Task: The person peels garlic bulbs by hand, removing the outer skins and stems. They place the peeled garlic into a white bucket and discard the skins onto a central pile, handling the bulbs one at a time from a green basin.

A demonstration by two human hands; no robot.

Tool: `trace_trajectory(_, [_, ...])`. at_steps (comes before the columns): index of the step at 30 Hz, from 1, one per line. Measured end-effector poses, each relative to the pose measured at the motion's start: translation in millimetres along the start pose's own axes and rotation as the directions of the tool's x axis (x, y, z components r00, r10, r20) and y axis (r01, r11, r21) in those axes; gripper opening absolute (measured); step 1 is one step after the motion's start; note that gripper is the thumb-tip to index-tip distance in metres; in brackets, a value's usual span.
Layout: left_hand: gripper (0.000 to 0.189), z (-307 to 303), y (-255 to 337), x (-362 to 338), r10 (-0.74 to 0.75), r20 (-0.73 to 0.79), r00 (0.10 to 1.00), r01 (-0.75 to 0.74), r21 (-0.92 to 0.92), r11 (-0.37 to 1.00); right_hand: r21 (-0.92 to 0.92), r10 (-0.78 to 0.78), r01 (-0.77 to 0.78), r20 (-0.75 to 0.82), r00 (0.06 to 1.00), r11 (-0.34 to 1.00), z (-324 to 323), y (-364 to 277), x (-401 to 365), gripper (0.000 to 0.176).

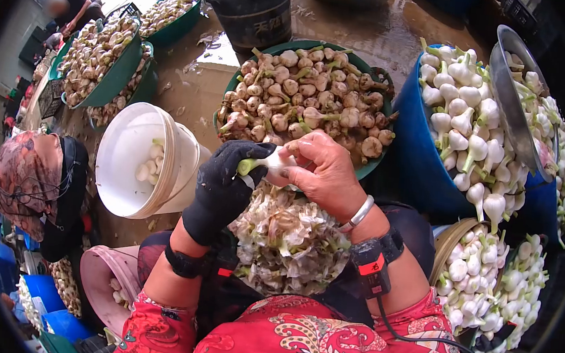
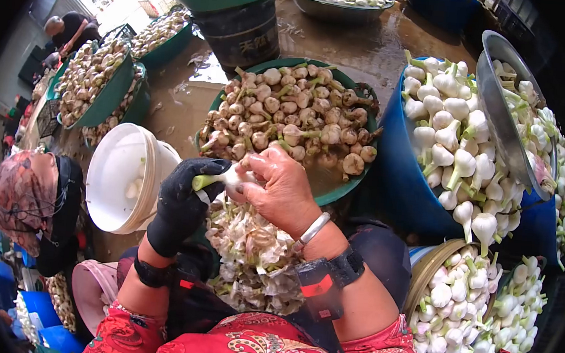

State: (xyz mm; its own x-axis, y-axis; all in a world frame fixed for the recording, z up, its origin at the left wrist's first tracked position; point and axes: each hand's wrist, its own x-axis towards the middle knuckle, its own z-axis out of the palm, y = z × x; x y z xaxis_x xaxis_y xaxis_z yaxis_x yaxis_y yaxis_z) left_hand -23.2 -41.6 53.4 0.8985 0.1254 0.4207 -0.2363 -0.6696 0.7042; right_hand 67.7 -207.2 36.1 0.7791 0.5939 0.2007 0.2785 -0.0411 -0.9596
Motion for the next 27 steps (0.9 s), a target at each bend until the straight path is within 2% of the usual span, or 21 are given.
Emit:
trace_trajectory(5, [0.024,1,6,3,0.001,0.061,0.998,-0.001,0.004,1.000,-0.159,0.008,0.006,0.087,0.996,0.987,-2,2,0,0.014])
trace_trajectory(7, [0.025,2,6,3,0.061,0.107,0.992,-0.069,0.072,0.995,-0.246,0.002,0.044,0.184,0.983,0.968,-3,6,0,0.008])
trace_trajectory(11, [0.023,0,-2,1,0.038,0.126,0.991,-0.050,0.088,0.995,-0.344,-0.024,0.119,0.269,0.963,0.931,-3,1,-4,0.006])
trace_trajectory(12, [0.022,-2,-9,0,-0.218,0.096,0.971,0.233,-0.206,0.950,-0.380,-0.063,0.157,0.248,0.967,0.912,-4,-3,-8,0.008])
trace_trajectory(13, [0.020,-5,-12,0,-0.452,0.138,0.881,0.459,-0.482,0.747,-0.415,-0.104,0.195,0.230,0.968,0.889,-6,-5,-12,0.010])
trace_trajectory(14, [0.022,-9,-12,2,-0.569,0.223,0.792,0.511,-0.751,0.418,-0.439,-0.102,0.187,0.210,0.972,0.879,-9,0,-17,0.012])
trace_trajectory(15, [0.025,-15,-20,0,-0.532,0.275,0.801,0.465,-0.845,0.264,-0.465,-0.050,0.109,0.137,0.989,0.879,-17,3,-19,0.012])
trace_trajectory(17, [0.027,-20,-30,-1,-0.480,0.197,0.855,0.402,-0.836,0.373,-0.462,-0.049,-0.017,-0.130,0.990,0.887,-38,4,-13,0.012])
trace_trajectory(18, [0.025,-25,-27,2,-0.551,0.248,0.797,0.430,-0.873,0.229,-0.428,-0.001,-0.083,-0.194,0.981,0.900,-48,2,-9,0.012])
trace_trajectory(19, [0.025,-31,-25,2,-0.548,0.245,0.800,0.429,-0.872,0.236,-0.387,0.051,-0.151,-0.258,0.965,0.909,-54,-1,-8,0.013])
trace_trajectory(20, [0.023,-39,-24,1,-0.593,0.171,0.787,0.445,-0.823,0.353,-0.345,0.127,-0.204,-0.233,0.964,0.916,-51,-4,-10,0.014])
trace_trajectory(21, [0.021,-49,-26,0,-0.625,0.095,0.775,0.464,-0.757,0.460,-0.369,0.183,-0.204,-0.094,0.979,0.907,-47,5,-15,0.013])
trace_trajectory(22, [0.021,-62,-40,-4,-0.501,-0.092,0.861,0.375,-0.551,0.746,-0.420,0.181,-0.160,0.011,0.983,0.893,-41,7,-19,0.012])
trace_trajectory(23, [0.021,-78,-57,-8,-0.310,-0.215,0.926,0.247,-0.275,0.929,-0.467,0.193,-0.122,0.108,0.975,0.876,-32,7,-24,0.012])
trace_trajectory(25, [0.029,-123,-57,-3,-0.473,-0.330,0.817,0.309,-0.442,0.842,-0.382,0.210,-0.053,0.381,0.901,0.922,-22,10,-29,0.014])
trace_trajectory(26, [0.031,-132,-66,-5,-0.362,-0.394,0.845,0.337,-0.134,0.932,-0.341,0.194,-0.020,0.483,0.854,0.940,-18,15,-34,0.016])
trace_trajectory(27, [0.033,-137,-74,-7,-0.231,-0.420,0.878,0.336,0.194,0.922,-0.289,0.169,0.008,0.581,0.796,0.957,-13,19,-37,0.020])
